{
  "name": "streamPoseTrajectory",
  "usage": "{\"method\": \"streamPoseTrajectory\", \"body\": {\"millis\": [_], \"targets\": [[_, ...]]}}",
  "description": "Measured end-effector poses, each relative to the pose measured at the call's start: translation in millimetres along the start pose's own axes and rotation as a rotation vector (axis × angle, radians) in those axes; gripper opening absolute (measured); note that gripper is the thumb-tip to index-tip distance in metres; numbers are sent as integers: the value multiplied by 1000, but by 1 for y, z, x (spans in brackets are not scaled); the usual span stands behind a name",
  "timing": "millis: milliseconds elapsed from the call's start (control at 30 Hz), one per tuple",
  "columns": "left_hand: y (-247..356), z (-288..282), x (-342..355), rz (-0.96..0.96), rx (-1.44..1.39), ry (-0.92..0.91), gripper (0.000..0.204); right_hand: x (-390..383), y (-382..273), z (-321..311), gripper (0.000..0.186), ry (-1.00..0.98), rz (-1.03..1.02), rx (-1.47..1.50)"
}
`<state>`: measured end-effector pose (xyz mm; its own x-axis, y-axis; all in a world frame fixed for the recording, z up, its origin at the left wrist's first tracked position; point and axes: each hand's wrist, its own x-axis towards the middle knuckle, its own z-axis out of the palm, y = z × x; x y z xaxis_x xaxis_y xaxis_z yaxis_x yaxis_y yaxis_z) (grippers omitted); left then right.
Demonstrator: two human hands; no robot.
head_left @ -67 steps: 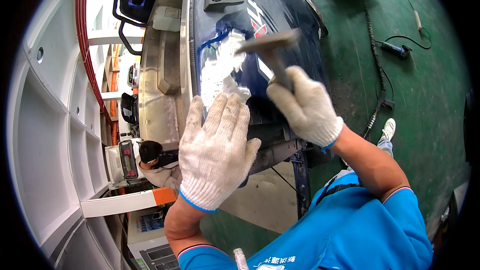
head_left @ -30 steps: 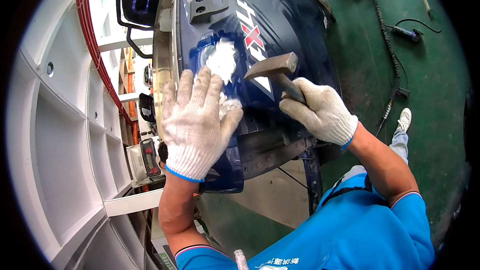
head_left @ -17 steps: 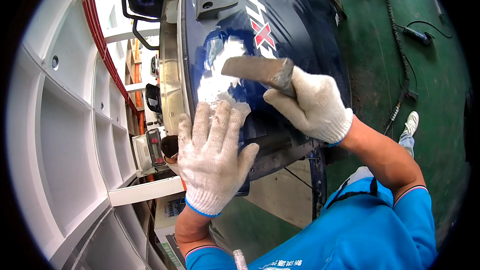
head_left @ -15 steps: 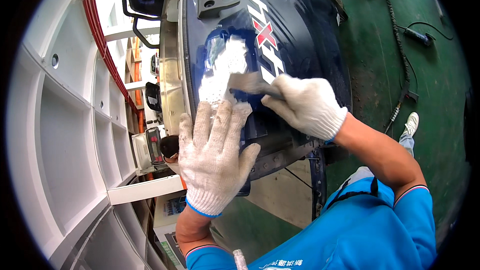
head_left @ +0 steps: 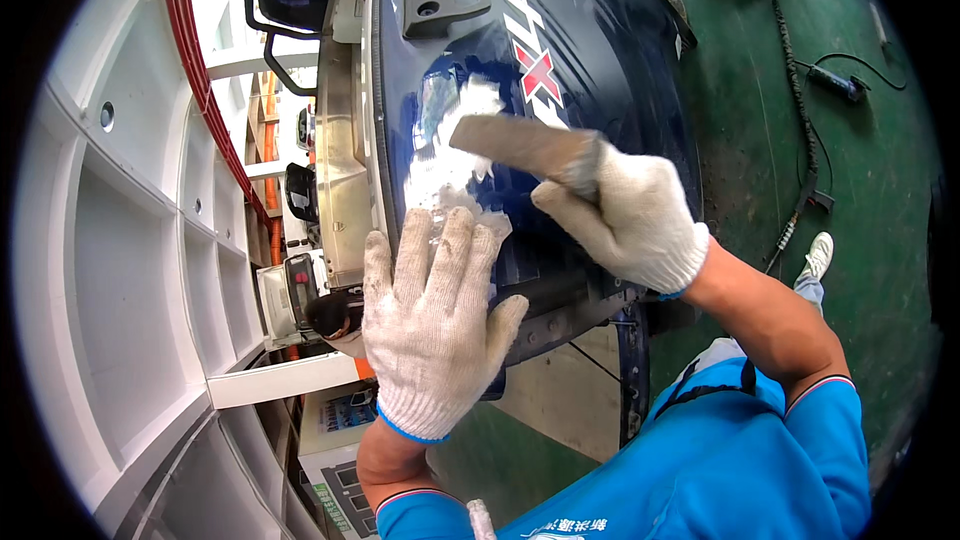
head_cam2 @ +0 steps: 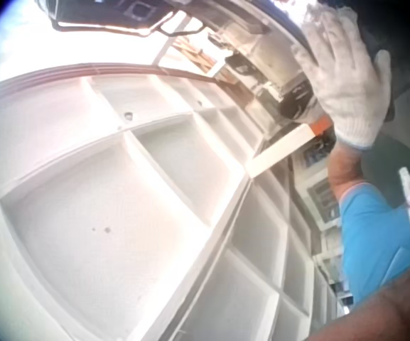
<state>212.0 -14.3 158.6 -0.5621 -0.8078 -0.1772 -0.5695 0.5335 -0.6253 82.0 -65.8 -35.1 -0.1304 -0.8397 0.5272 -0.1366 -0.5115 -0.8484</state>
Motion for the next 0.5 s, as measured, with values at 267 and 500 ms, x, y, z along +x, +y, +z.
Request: {"method": "streamPoseTrajectory", "body": {"millis": [267,500], "targets": [[0,-1,0,21,0,11,60,-2,-4,-1,32,42,5,31],[-1,1,-4,33,-4,3,63,-4,-7,-5,32,-4,9,68]]}}
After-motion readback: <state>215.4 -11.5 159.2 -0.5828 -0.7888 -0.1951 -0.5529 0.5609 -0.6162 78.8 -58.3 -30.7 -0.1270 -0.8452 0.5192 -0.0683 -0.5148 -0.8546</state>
